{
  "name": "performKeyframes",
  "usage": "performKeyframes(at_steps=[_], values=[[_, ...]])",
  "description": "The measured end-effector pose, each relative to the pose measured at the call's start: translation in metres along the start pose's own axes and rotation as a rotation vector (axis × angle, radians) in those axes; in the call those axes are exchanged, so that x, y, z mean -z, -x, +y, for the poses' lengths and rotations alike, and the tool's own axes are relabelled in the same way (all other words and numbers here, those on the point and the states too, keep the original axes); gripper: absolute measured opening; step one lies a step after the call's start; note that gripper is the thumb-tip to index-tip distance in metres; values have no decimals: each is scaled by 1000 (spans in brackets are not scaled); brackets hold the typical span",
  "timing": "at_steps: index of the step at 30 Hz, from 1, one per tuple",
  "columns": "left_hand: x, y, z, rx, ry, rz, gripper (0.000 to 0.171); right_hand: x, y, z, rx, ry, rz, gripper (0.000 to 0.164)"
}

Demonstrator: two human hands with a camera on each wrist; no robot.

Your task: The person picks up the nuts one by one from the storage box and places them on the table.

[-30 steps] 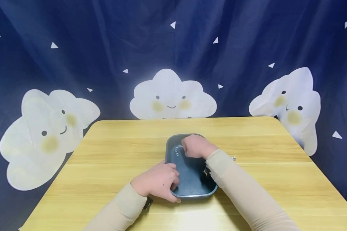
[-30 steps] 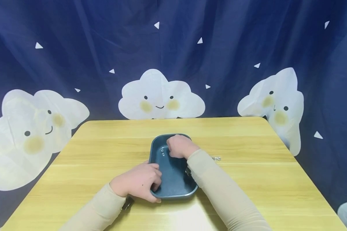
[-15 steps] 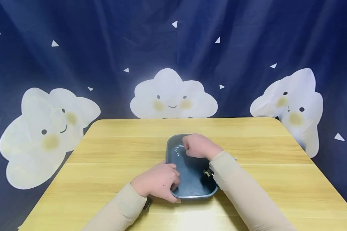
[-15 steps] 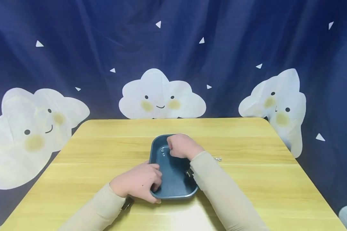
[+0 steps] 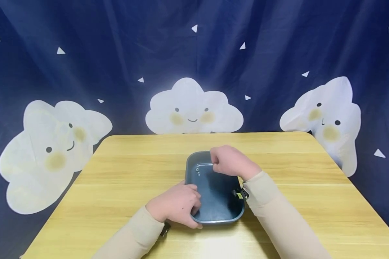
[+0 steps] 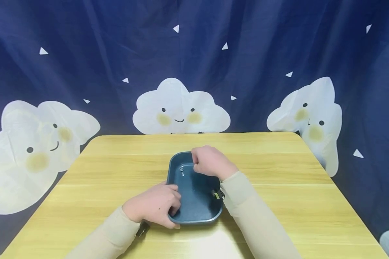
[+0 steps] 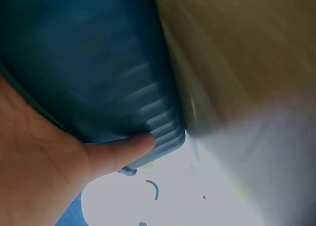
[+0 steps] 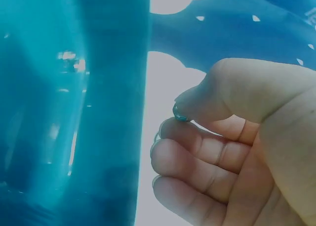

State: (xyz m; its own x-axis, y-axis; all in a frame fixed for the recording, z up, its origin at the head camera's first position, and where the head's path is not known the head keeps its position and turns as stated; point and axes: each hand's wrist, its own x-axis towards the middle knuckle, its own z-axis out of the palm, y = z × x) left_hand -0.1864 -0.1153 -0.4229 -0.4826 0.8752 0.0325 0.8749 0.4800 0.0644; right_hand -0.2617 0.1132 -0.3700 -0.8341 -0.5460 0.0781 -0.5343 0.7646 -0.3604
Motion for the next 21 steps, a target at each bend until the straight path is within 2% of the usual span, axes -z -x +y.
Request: performKeyframes(at_steps=[10,21], values=[[-2,1,0,-7,-20,18,49,16,16,9,-3,15,77,17],[0,2,0,-9,-28,21,49,14,33,46,-57,12,105,16]])
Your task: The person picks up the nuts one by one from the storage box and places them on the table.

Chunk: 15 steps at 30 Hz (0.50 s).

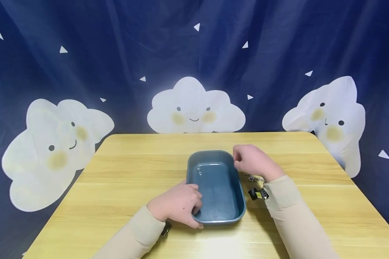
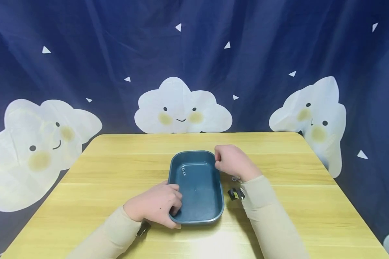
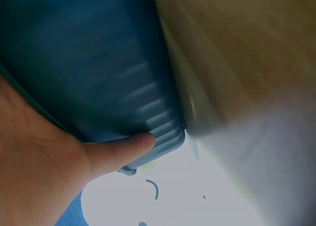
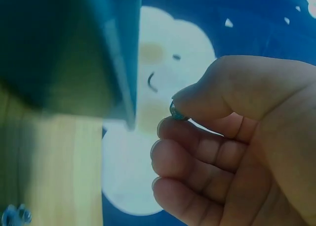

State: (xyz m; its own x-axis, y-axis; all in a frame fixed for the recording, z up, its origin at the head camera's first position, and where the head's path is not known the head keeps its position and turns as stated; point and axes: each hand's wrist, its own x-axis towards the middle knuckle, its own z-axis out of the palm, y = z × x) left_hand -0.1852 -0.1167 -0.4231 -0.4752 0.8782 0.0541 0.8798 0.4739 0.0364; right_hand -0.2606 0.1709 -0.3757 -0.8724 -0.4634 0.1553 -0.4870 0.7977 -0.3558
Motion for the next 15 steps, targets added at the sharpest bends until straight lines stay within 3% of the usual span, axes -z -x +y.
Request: performKeyframes(at_steps=[15], values=[[2,0,1,20,9,-26,49,-8,15,48,-122,-9,-134,14]])
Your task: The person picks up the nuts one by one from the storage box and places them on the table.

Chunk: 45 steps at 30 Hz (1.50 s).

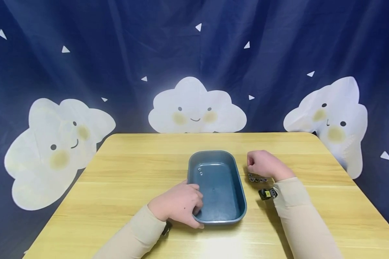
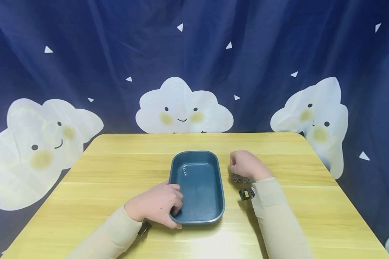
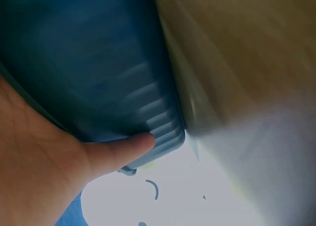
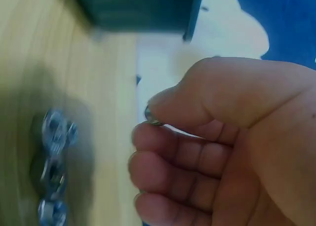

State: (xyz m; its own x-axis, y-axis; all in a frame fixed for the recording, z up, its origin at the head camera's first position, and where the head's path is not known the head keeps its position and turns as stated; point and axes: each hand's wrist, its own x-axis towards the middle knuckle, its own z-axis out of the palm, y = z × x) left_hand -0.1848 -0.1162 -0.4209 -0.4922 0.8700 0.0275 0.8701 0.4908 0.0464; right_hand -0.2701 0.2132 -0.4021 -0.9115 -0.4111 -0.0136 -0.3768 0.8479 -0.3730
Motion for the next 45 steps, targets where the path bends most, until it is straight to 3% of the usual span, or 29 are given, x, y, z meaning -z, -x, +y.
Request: performKeyframes(at_steps=[12,31,37,45], values=[[-1,1,-1,8,-8,-11,48,-10,1,20,-73,-38,-107,13],[-1,1,0,3,-5,-10,49,-10,5,22,-92,-70,-175,16],[0,1,1,6,2,-14,48,-6,7,20,-69,-47,-159,15],[-2,0,-1,-2,-11,-3,49,6,4,7,-30,-1,-69,11]])
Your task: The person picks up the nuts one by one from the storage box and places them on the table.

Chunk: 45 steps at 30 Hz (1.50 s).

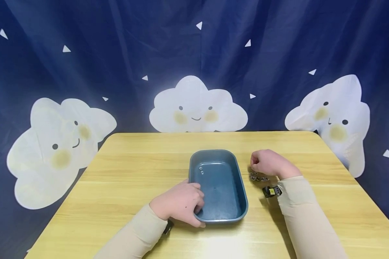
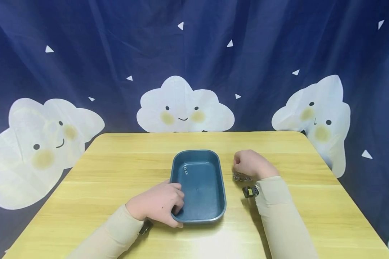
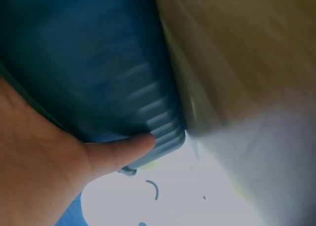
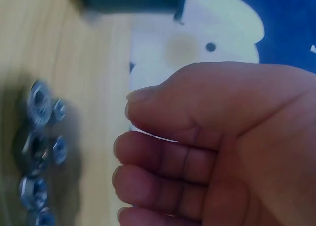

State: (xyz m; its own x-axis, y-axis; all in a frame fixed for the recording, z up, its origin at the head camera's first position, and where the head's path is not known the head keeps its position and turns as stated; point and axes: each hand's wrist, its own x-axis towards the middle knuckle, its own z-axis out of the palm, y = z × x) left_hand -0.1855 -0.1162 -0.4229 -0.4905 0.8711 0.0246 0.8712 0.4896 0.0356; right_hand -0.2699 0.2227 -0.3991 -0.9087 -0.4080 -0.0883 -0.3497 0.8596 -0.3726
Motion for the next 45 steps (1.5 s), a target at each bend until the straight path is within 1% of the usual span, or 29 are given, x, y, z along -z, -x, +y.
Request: performKeyframes(at_steps=[5,9,14,19,26,31,35,38,45], values=[[0,0,-1,-7,-5,15,48,6,1,-14,46,5,43,9],[1,0,-1,-1,-1,6,48,9,3,-24,71,9,68,7],[1,0,0,5,2,-2,48,12,4,-37,97,0,80,5],[1,0,1,4,6,-7,48,12,5,-48,115,-6,92,7],[0,0,1,12,13,-13,48,9,3,-61,146,-30,88,5],[1,0,1,12,18,-14,48,8,0,-71,175,0,97,5],[0,-1,0,11,27,-10,48,7,-6,-81,176,21,98,5],[0,-1,0,12,29,-7,48,6,-10,-89,176,21,86,5],[-1,-1,-2,-4,26,5,49,4,-19,-108,216,42,52,5]])
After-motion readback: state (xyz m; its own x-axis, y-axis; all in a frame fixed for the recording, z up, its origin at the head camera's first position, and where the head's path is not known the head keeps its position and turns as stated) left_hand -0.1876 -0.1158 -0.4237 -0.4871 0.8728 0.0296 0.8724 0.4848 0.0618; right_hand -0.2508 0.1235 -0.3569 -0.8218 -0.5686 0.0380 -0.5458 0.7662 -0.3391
